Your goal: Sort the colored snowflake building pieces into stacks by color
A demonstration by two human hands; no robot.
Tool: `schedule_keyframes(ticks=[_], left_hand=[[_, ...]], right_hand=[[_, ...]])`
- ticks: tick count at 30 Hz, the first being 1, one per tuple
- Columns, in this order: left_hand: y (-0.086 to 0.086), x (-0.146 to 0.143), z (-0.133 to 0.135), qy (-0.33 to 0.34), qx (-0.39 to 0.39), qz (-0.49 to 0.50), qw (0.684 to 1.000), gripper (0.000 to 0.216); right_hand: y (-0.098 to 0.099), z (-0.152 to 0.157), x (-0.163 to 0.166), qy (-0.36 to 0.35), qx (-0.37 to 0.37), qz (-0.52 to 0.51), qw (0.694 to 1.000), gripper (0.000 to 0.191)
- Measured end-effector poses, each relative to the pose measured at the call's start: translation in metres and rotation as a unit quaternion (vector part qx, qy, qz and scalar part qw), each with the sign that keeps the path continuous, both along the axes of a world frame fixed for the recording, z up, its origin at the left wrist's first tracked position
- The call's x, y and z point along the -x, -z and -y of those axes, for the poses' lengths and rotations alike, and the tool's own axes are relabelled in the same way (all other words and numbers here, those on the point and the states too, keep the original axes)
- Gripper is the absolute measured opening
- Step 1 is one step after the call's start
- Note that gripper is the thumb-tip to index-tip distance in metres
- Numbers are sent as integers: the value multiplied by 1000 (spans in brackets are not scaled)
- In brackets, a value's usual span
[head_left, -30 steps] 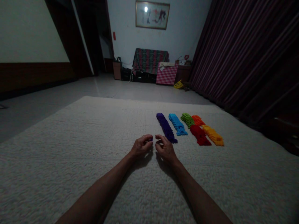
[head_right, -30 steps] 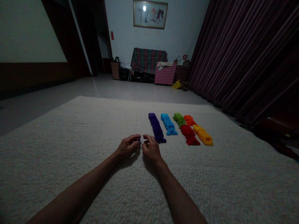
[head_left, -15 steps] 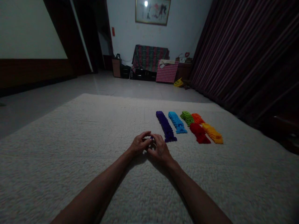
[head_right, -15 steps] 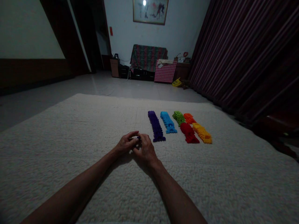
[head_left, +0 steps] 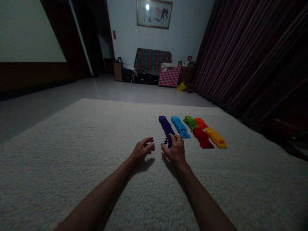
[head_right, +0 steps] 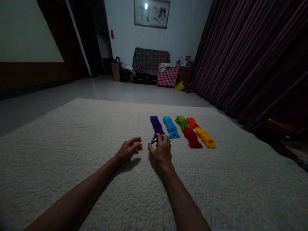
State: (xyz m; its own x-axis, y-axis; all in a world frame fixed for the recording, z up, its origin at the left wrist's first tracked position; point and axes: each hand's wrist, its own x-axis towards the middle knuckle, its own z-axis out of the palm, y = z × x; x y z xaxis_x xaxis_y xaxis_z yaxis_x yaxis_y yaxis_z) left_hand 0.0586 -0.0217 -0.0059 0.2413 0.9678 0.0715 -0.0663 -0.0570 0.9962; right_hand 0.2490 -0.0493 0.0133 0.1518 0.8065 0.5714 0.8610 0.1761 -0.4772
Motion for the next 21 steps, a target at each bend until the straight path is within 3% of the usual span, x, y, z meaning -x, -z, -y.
schedule_keyframes(ticks=[4, 8, 14, 21], left_hand=[[0, 1, -1, 4, 2, -1, 1000, 61], [2, 2, -1, 12, 4, -8, 1000, 57], [6, 1, -2, 5, 10, -26, 1000, 54], [0, 0, 1, 1, 15, -30, 999, 54]], right_hand=[[-9, 5, -9, 110, 83, 30, 990, 57], [-14, 10, -8, 152, 140, 43, 977, 57], [-17, 13, -4, 146, 171, 37, 974, 62], [0, 9, -6, 103, 120, 13, 987, 73]])
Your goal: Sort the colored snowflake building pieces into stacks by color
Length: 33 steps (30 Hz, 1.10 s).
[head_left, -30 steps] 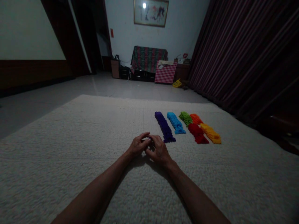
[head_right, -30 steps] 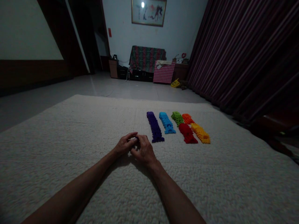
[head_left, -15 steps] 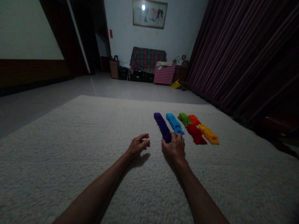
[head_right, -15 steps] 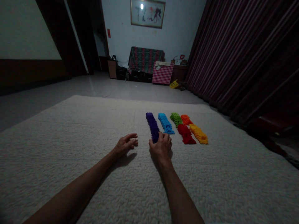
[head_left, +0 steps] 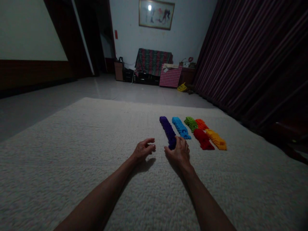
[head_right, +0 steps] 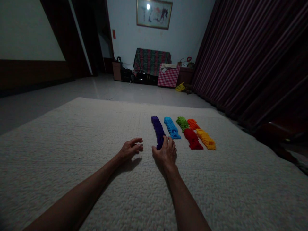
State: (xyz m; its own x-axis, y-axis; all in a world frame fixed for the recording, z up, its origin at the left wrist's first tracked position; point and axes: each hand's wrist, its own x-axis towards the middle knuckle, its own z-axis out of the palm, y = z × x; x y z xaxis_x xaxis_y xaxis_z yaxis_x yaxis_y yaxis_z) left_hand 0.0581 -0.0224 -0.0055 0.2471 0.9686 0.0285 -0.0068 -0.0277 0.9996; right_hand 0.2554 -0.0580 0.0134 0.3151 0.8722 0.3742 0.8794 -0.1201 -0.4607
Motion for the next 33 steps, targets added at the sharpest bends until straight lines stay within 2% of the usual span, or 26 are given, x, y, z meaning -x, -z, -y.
schedule_keyframes(ticks=[8, 16, 24, 33], left_hand=[[0, 1, 1, 1, 0, 5, 1000, 57], [3, 0, 3, -6, 1, 21, 1000, 47], [10, -2, 4, -25, -16, 18, 999, 41], [4, -6, 12, -35, -13, 5, 999, 37]], right_hand=[[19, -13, -14, -45, -82, -34, 995, 73], [22, -16, -12, -22, -34, -14, 999, 70], [26, -16, -10, -21, -28, 4, 999, 70], [32, -18, -8, -14, -32, 3, 999, 67]])
